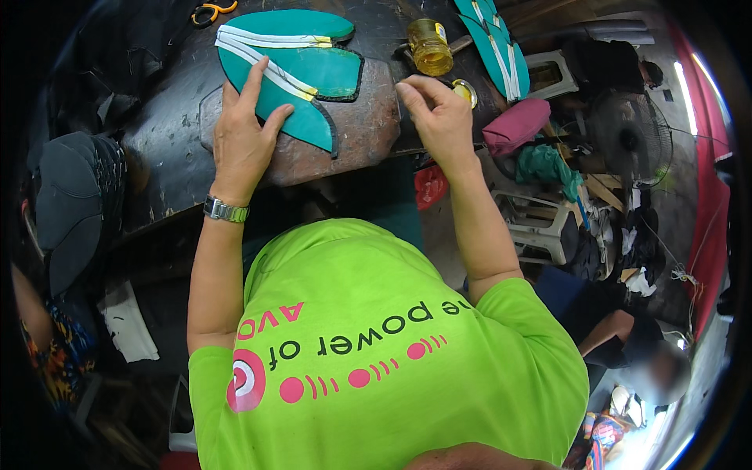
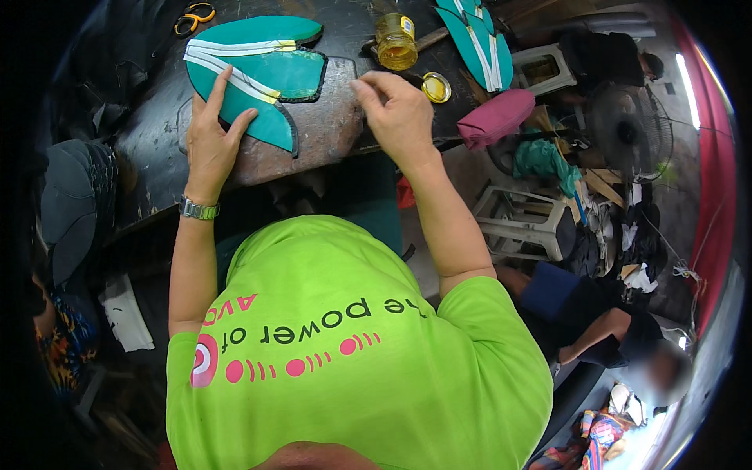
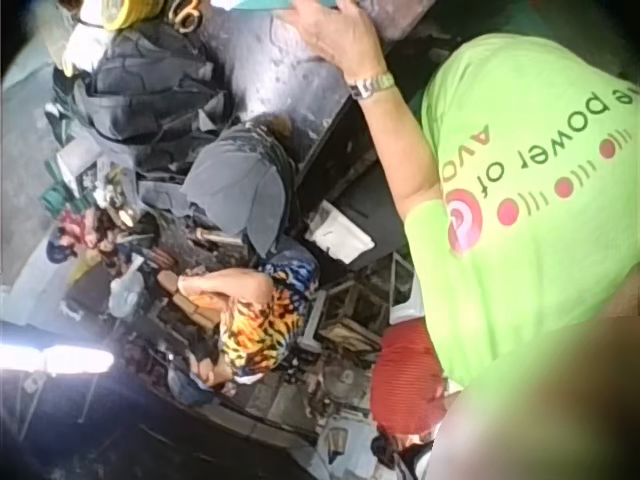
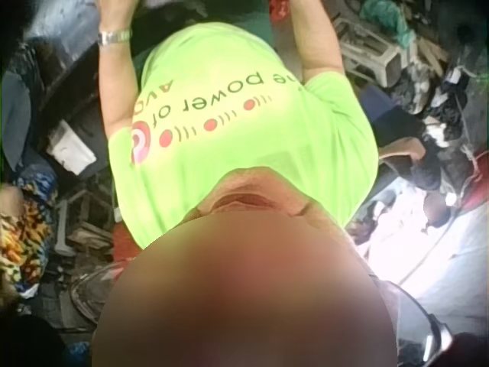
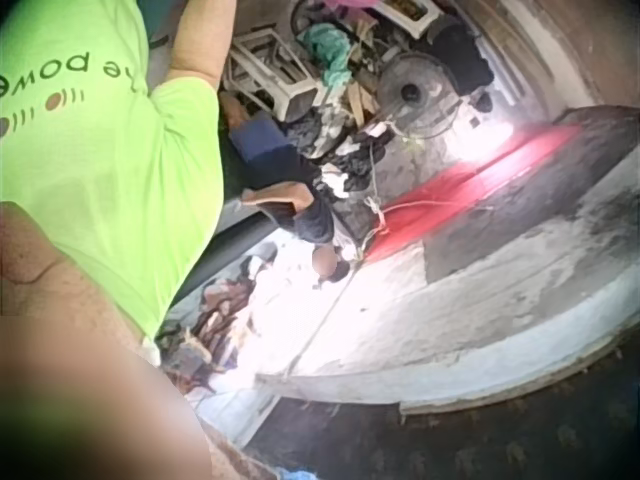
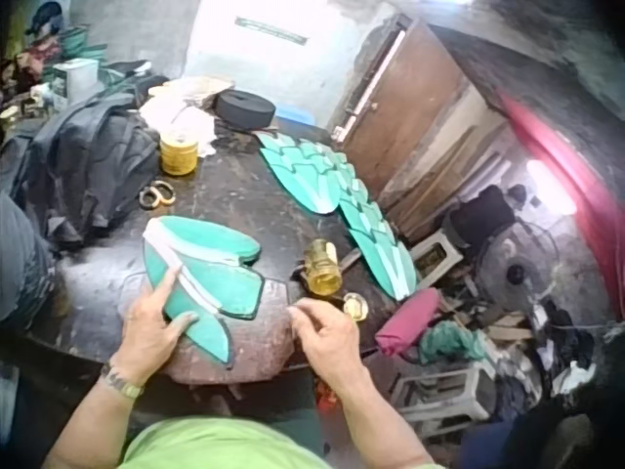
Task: The person repeatedly picks up teal fabric pieces with white stripes, aligns them, and presses them together on a workbench. Later, the person handles black fabric pieces, aligning and stacking them. The person works one piece at a time, frequently resetting the position of each item.
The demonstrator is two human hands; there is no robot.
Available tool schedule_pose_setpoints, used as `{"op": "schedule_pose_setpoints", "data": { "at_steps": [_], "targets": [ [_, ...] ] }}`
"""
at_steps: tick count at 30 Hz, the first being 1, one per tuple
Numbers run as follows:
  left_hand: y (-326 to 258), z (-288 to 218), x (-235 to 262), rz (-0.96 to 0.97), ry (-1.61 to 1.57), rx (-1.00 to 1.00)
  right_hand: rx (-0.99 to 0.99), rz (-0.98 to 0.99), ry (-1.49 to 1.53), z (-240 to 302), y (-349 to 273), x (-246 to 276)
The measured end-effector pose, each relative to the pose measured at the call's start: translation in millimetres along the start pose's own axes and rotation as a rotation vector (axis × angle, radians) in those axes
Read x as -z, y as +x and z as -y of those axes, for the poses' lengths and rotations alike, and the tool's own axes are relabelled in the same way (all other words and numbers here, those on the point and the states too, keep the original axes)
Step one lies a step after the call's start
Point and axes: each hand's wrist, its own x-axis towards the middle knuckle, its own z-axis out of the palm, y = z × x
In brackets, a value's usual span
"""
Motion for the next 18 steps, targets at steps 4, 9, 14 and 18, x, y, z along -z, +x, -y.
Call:
{"op": "schedule_pose_setpoints", "data": {
  "at_steps": [4, 9, 14, 18],
  "targets": [
    [0.6, 0.4, 0.2, 0.015, -0.015, 0.017, -0.127, 0.112, -0.409, -21.8, 17.8, 7.9],
    [-0.8, -1.3, 1.9, 0.012, -0.004, 0.011, -0.169, 0.229, -0.631, -31.6, 39.2, 1.1],
    [0.3, -0.8, 1.5, 0.013, 0.003, 0.006, -0.064, 0.188, -0.683, -21.3, 36.6, 11.1],
    [0.3, 0.6, 1.1, 0.009, -0.011, -0.012, -0.027, 0.174, -0.742, -9.4, 23.8, 16.0]
  ]
}}
